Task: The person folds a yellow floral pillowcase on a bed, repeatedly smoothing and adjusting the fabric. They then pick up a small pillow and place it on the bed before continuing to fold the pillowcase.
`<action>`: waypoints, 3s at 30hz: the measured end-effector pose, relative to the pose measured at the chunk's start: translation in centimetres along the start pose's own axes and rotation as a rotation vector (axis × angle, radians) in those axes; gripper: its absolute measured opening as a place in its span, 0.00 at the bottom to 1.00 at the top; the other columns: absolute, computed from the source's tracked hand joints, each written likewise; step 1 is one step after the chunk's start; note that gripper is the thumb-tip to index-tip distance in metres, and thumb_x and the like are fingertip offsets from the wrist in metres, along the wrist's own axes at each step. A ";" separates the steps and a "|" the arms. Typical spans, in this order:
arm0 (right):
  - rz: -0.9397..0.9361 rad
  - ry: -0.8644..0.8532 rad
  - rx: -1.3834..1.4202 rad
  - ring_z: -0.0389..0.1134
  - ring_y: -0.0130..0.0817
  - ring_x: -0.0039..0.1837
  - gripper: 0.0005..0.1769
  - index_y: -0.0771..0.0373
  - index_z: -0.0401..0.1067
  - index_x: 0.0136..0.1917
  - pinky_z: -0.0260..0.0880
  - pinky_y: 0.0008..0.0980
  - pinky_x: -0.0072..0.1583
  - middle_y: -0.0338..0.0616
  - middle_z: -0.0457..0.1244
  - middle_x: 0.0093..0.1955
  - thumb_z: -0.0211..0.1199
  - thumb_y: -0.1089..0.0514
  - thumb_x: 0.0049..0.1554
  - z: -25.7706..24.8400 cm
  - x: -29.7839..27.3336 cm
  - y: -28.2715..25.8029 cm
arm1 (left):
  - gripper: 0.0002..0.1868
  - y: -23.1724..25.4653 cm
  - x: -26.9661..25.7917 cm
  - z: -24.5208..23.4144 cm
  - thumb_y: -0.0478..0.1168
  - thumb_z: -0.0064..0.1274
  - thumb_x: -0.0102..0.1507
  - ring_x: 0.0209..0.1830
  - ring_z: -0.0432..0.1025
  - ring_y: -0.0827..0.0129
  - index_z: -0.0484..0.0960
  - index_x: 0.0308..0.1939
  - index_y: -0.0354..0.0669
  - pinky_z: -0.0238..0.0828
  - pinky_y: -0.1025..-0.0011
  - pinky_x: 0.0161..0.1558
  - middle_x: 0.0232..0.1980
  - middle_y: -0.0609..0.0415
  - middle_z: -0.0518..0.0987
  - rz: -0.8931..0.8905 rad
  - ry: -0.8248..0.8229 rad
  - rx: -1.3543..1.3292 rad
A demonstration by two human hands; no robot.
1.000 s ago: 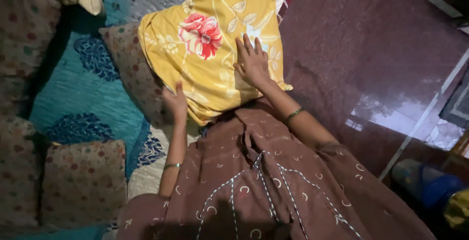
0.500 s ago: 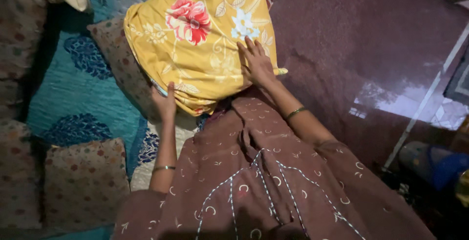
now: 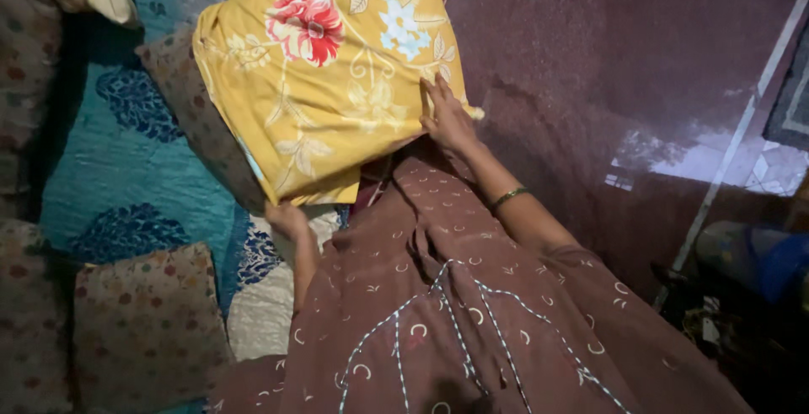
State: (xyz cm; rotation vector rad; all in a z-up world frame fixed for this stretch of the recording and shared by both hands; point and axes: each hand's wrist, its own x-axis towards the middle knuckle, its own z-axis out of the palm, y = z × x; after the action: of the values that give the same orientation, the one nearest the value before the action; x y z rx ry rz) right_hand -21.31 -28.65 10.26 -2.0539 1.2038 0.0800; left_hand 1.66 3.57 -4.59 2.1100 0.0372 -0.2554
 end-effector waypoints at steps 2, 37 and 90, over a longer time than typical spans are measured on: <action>0.020 -0.017 0.028 0.53 0.56 0.79 0.46 0.48 0.48 0.82 0.61 0.46 0.71 0.50 0.37 0.86 0.65 0.56 0.56 0.3 -0.3 0.7 | 0.13 -0.2 0.7 -1.3 0.29 0.46 0.61 0.40 0.76 0.52 0.81 0.47 0.27 0.72 0.59 0.47 0.43 0.36 0.83 0.039 0.072 -0.016; -0.091 -0.113 0.029 0.70 0.48 0.60 0.19 0.47 0.73 0.65 0.68 0.41 0.63 0.51 0.62 0.65 0.58 0.44 0.63 -1.4 11.7 -9.9 | 0.17 3.2 1.5 -4.0 0.34 0.58 0.61 0.48 0.74 0.66 0.74 0.53 0.37 0.72 0.66 0.53 0.48 0.53 0.79 -0.348 -0.362 -0.653; 0.410 -0.169 1.950 0.61 0.50 0.72 0.42 0.61 0.59 0.78 0.64 0.50 0.70 0.50 0.57 0.76 0.50 0.32 0.61 -5.5 5.2 0.4 | 0.30 35.7 -2.9 11.9 0.55 0.67 0.56 0.54 0.69 0.46 0.79 0.59 0.51 0.66 0.51 0.56 0.52 0.43 0.77 1.066 -1.121 0.290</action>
State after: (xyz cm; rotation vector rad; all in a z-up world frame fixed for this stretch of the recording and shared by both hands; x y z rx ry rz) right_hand -20.34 -36.01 11.92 -0.0944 0.8132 -0.5142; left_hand 1.38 -25.08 19.97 1.6825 -1.7741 -0.7486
